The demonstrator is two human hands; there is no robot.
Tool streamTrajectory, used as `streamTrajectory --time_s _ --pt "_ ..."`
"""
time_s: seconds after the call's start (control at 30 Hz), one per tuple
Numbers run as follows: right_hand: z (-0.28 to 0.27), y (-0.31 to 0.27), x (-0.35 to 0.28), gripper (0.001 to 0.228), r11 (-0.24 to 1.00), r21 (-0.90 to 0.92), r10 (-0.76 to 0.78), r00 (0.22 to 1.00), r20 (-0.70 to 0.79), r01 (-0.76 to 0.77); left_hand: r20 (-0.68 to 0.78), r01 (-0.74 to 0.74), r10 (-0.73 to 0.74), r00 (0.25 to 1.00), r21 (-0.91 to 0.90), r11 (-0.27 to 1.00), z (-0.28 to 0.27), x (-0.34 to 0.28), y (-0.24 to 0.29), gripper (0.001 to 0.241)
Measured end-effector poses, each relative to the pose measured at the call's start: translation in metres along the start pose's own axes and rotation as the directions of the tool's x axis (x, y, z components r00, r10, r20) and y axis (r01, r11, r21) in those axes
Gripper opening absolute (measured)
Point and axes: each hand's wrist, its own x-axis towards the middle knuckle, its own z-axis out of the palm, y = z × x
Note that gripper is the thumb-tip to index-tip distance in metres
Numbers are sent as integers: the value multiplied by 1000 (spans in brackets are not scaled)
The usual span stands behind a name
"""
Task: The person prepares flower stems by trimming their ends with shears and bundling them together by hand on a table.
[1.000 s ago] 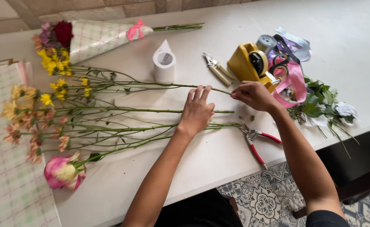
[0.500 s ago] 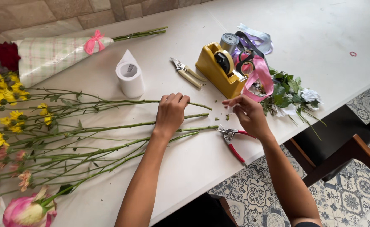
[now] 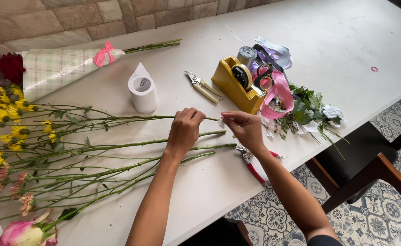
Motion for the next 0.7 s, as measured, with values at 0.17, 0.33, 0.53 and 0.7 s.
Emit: streamTrajectory --time_s 0.17,0.33,0.53,0.7 --pt "-8 3 -1 20 976 134 171 985 18 -172 2 26 -26 1000 -16 1000 2 -3 -5 11" --pt "-20 10 9 21 961 177 247 949 -198 -213 -18 56 -56 998 -10 998 -17 6 1 12" --pt "-58 -45 -43 30 805 -544 -216 971 100 235 -15 55 -54 998 83 995 -15 6 -1 15" --pt "-89 -47 -118 123 462 -887 436 869 232 5 -99 -18 26 995 77 997 -9 7 -4 34"
